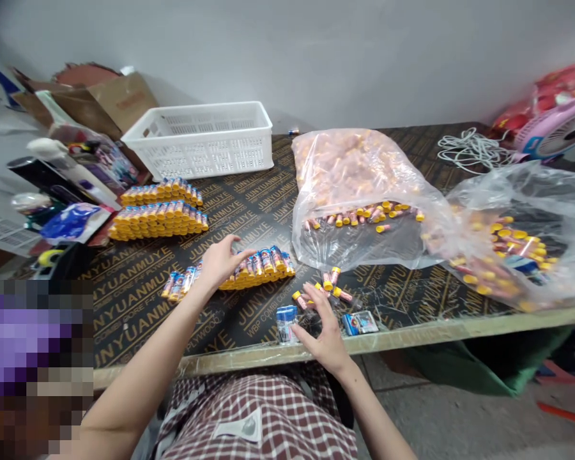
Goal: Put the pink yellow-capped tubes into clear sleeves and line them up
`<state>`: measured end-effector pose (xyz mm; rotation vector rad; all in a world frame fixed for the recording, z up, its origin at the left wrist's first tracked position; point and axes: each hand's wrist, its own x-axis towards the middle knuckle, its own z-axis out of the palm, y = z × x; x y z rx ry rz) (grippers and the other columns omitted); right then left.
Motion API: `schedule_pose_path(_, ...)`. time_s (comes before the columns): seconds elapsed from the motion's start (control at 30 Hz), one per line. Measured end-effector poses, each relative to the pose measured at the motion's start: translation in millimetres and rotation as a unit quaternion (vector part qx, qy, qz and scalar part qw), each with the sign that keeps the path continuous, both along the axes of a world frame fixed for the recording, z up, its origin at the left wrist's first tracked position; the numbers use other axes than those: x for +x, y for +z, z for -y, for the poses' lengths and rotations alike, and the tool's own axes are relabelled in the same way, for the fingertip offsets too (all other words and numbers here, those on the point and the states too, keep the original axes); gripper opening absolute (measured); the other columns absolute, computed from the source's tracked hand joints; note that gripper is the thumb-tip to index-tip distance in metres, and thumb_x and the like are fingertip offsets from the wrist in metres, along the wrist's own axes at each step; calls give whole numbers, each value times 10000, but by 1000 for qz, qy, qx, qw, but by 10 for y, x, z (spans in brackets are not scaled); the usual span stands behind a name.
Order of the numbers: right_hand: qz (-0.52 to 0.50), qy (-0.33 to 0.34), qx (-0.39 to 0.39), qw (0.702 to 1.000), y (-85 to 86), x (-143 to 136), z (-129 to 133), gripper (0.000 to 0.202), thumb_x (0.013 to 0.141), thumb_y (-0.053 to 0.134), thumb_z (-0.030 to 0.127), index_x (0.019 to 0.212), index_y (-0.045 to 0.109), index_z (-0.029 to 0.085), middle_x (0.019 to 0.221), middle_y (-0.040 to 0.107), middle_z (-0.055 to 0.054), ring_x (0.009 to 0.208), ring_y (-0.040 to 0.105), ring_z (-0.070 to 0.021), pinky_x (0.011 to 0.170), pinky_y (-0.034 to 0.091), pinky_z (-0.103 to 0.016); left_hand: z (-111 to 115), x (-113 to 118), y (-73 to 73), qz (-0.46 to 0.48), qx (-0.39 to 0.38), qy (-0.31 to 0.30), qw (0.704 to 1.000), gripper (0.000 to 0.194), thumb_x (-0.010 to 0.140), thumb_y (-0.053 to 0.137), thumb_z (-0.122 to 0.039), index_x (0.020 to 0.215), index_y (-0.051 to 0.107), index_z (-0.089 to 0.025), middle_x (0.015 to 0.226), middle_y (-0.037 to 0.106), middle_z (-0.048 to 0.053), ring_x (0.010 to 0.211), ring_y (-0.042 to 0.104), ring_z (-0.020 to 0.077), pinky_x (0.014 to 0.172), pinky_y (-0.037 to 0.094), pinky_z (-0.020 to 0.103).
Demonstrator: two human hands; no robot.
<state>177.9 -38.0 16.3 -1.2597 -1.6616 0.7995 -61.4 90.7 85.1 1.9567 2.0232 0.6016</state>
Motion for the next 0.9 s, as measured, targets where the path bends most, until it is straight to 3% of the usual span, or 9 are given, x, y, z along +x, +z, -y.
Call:
schedule_pose_path(0.1,71,-63,31,995,-28,65,-67,508,797,610,306,1276,453,241,1245,519,-98,1079,542,-233,933,454,-421,277,133,23,50,52,-7,997,382,807,495,-533,861,645,-185,608,600,14,599,561,159,593,352,243)
schedule_pose_path(0.17,132,-98,60,985,-71,84,-146,358,818,584,311,1163,554,220,1119,597,-92,1027,561,-233,921,451,-418,493,267,-80,86,3,-89,992,344,840,481,-460,716,639,-181,602,599,8,580,545,134,592,356,231)
schedule_pose_path(0.27,232,-89,82,965,-151,59,-287,266,843,545,312,1075,612,202,1001,651,-87,969,566,-247,895,442,-422,739,467,-394,63,-108,-195,973,225,764,608,-407,750,652,-187,731,641,21,674,570,150,628,373,238)
schedule_pose_path(0.37,323,-61,67,942,-217,-12,-410,330,817,573,318,1113,599,175,937,659,-105,920,545,-277,854,430,-446,822,572,-717,12,-140,-195,971,187,699,688,-351,778,644,-187,798,624,32,759,572,176,645,371,249)
schedule_pose_path(0.43,348,-52,57,934,-243,-58,-467,359,791,602,311,1120,598,168,868,654,-109,873,533,-283,810,432,-442,820,583,-847,12,-144,-185,972,140,696,695,-301,754,633,-190,785,613,24,754,568,173,643,364,248)
schedule_pose_path(0.63,321,-53,51,944,-216,-104,-497,400,791,559,208,1190,547,177,849,626,-80,817,540,-247,743,457,-386,839,535,-902,56,-147,-180,971,50,751,629,-219,710,629,-191,757,630,30,738,576,182,656,355,266)
schedule_pose_path(0.77,182,-86,30,979,-106,-68,-392,476,800,509,167,1272,462,213,974,590,-67,817,568,-200,760,476,-350,897,517,-925,49,-126,-186,973,80,790,569,-194,752,639,-200,784,641,38,759,581,182,675,361,268)
schedule_pose_path(0.9,95,-96,7,991,13,-13,-236,345,839,487,200,1180,537,220,978,583,-64,731,572,-166,693,488,-312,935,499,-952,52,-89,-186,977,47,772,585,-194,739,617,-202,744,622,27,738,564,172,664,363,261)
